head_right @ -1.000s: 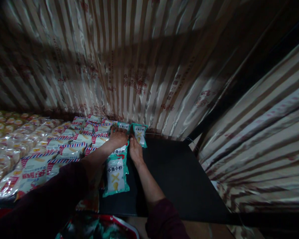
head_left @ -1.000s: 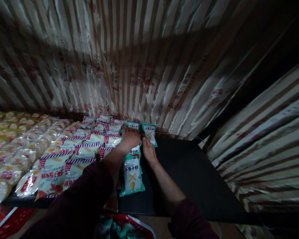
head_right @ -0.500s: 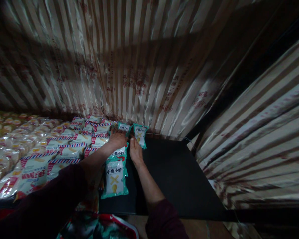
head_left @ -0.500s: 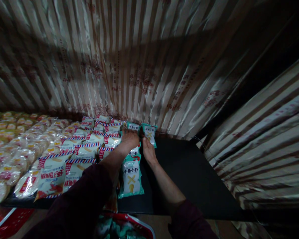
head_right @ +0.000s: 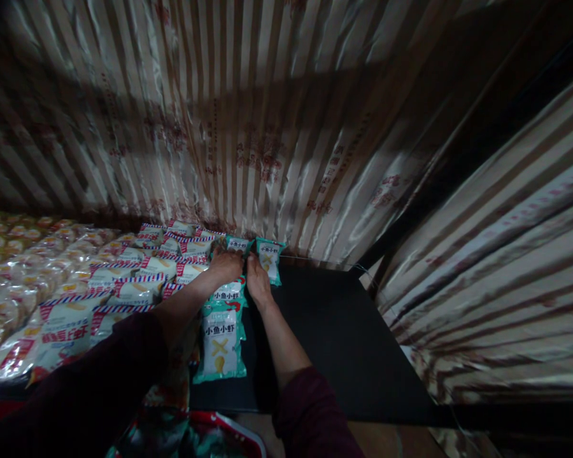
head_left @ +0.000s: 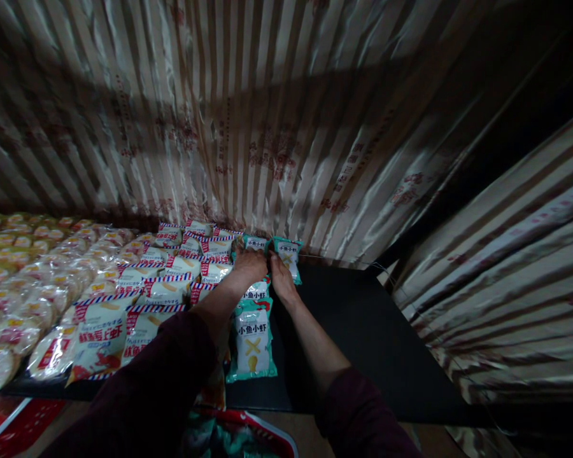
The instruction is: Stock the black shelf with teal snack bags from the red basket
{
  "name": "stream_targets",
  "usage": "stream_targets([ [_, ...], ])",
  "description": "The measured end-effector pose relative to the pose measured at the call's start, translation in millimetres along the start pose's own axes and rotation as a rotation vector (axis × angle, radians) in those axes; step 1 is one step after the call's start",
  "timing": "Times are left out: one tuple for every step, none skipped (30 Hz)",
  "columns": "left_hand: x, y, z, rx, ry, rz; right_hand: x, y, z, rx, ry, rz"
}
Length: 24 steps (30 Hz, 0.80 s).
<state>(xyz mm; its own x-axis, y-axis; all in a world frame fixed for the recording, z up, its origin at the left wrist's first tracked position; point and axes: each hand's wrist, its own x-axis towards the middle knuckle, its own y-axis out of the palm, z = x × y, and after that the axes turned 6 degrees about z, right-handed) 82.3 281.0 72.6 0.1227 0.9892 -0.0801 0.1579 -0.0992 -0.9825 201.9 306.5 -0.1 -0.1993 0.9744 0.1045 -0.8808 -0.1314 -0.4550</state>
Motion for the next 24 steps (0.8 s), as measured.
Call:
stream_targets([
  [-0.3, -0.5, 0.0, -0.002, 0.003, 0.001, 1.3, -1.0, -0.1, -0.012, -0.002, 0.002],
  [-0.7, -1.0, 0.0, -0.005, 0.006, 0.003, 2.1, -1.8, 0.4, -0.020, -0.005, 0.002],
  [-1.3, -1.5, 0.0, -0.009, 0.007, 0.005, 2.3, -2.3, 1.5, -0.026, -0.006, 0.000],
  [-2.0, -1.9, 0.0, -0.013, 0.008, 0.006, 1.6, -2.5, 3.2, -0.031, -0.007, -0.008],
  [-3.0, -2.3, 0.1, -0.017, 0.010, 0.005, 0.1, -2.4, 5.4, -0.034, -0.008, -0.017],
  [-4.0, -2.8, 0.4, -0.021, 0.011, 0.003, -2.6, -2.2, 8.1, -0.037, -0.010, -0.029],
  [-5.1, -3.5, 0.7, -0.025, 0.013, -0.001, -6.2, -2.1, 11.1, -0.037, -0.014, -0.044],
  [-6.1, -4.3, 1.1, -0.029, 0.015, -0.006, -10.9, -2.1, 14.1, -0.036, -0.018, -0.057],
  [-7.0, -5.5, 1.6, -0.032, 0.017, -0.010, -16.3, -2.4, 16.9, -0.033, -0.026, -0.067],
  [-7.8, -7.1, 2.1, -0.035, 0.019, -0.010, -22.4, -3.1, 19.3, -0.031, -0.035, -0.068],
  [-8.6, -9.1, 2.6, -0.038, 0.021, -0.006, -29.0, -4.1, 21.0, -0.029, -0.043, -0.065],
  [-9.7, -11.7, 3.0, -0.042, 0.022, 0.000, -35.7, -5.3, 22.0, -0.027, -0.046, -0.063],
  [-11.5, -14.9, 3.1, -0.046, 0.024, 0.007, -42.5, -6.5, 22.2, -0.025, -0.042, -0.066],
  [-14.5, -18.6, 2.9, -0.051, 0.023, 0.015, -49.1, -7.8, 21.6, -0.019, -0.031, -0.075],
  [-19.4, -22.8, 2.2, -0.058, 0.020, 0.023, -55.7, -9.1, 20.3, -0.010, -0.015, -0.088],
  [-26.4, -27.2, 1.0, -0.065, 0.020, 0.028, -62.2, -10.2, 18.5, 0.003, 0.005, -0.101],
  [-36.1, -31.5, -0.9, -0.073, 0.024, 0.028, -68.8, -11.1, 16.4, 0.020, 0.024, -0.108],
  [-48.4, -35.2, -3.4, -0.082, 0.030, 0.024, -75.5, -11.8, 14.4, 0.038, 0.039, -0.107],
  [-63.3, -37.9, -6.6, -0.089, 0.073, -0.003, -82.5, -12.2, 12.4, 0.059, 0.050, -0.101],
  [-80.4, -39.0, -10.3, -0.100, 0.113, -0.045, -89.9, -12.3, 10.8, 0.083, 0.055, -0.092],
  [-99.1, -38.1, -14.4, -0.115, 0.145, -0.082, -97.4, -12.0, 9.5, 0.109, 0.055, -0.085],
  [-118.7, -35.0, -18.5, -0.129, 0.176, -0.113, -105.0, -11.2, 8.4, 0.135, 0.052, -0.085],
  [-138.4, -29.6, -22.5, -0.143, 0.222, -0.139, -112.4, -9.9, 7.6, 0.157, 0.051, -0.092],
  [-157.6, -21.9, -26.0, -0.161, 0.256, -0.154, -119.2, -8.2, 6.9, 0.172, 0.053, -0.101],
])
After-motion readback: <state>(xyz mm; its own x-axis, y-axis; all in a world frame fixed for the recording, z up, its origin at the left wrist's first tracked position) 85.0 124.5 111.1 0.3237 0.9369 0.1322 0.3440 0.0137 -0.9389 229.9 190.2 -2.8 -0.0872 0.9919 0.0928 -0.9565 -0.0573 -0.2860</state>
